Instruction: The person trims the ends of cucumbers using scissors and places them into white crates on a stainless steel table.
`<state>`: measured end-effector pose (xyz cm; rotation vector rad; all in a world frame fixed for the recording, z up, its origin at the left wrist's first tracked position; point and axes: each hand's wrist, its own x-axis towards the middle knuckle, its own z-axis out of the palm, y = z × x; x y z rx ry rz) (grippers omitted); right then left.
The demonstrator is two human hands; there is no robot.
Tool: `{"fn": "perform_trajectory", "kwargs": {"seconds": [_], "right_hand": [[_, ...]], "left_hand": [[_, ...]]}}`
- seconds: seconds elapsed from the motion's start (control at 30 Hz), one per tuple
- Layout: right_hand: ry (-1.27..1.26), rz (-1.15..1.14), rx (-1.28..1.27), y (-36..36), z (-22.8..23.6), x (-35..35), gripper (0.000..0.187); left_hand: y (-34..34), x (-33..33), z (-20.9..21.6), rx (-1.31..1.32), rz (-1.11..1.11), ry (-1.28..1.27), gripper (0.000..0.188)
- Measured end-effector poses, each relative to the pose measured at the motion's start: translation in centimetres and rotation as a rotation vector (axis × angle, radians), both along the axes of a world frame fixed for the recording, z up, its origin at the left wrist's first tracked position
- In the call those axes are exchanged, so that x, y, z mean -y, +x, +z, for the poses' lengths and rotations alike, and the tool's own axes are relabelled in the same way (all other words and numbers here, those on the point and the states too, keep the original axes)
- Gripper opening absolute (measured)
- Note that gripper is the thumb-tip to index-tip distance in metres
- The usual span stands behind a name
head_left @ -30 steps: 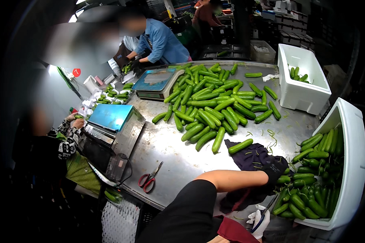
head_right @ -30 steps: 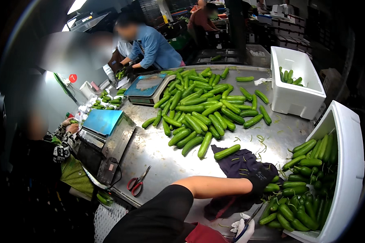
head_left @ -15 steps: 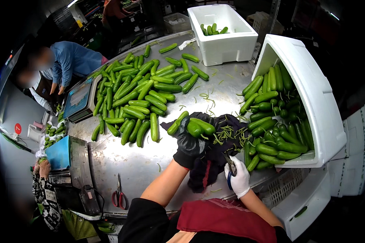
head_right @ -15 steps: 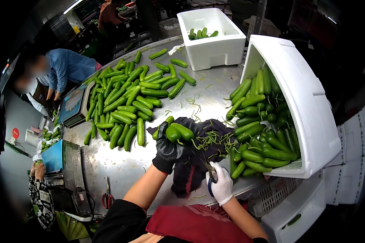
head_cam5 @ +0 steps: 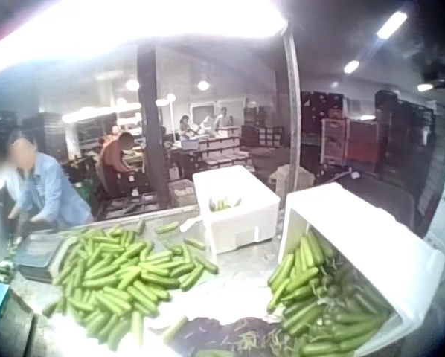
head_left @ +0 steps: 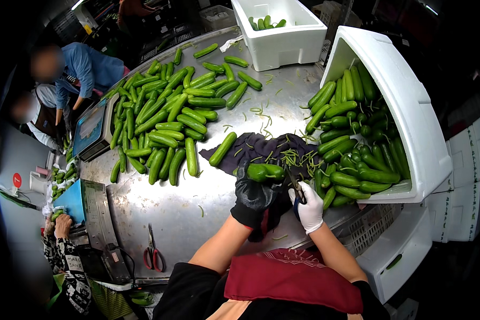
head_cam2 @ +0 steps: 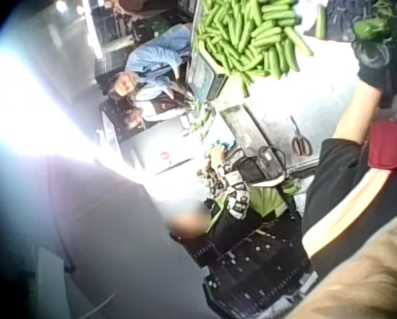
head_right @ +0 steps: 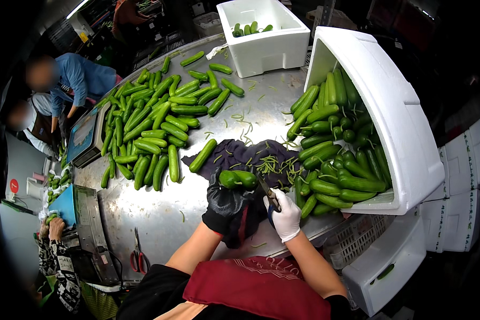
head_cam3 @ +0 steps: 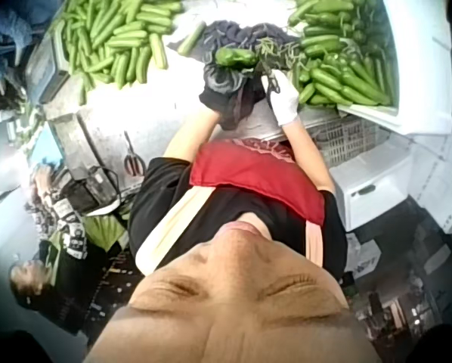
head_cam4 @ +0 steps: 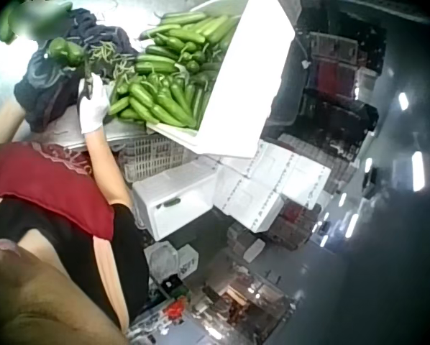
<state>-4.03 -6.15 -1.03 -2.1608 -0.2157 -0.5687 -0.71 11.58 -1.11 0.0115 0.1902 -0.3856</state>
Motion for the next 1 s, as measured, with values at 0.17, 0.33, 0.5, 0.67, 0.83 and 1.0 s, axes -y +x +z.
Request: {"fn": "perform_trajectory", "kwargs": {"seconds": [0.17,0.33,0.5,0.67,0.83,1.0], "right_hand": [[-0.079,0.089,-0.024,-1.1,3.2,-0.8,0.042],[0.152,0.117,-0.195,-1.6,1.1,-0.3,0.036],[0.802,0.187,-0.864,-2.9,2.8,0.6,0.025],[0.900,0.229,-0.943,-3.7,1.4,1.4,0.022],[0.906,0.246,-0.993,-3.4,1.8,1.3,0.022],[0.899,0.277,-1.011,-3.7,2.3,0.9,0.022]], "left_hand": [[0.1,1.7,-0.5,-0.028,0.129,0.136,0.054],[-0.3,3.6,2.3,-0.003,0.174,0.308,0.039],[-0.1,2.2,3.1,0.077,0.156,0.665,0.048],[0.2,-1.8,3.0,0.464,0.126,1.437,0.071],[1.9,-3.3,4.0,0.734,0.288,1.828,0.098],[2.9,-4.7,5.3,0.863,0.387,2.028,0.100]]}}
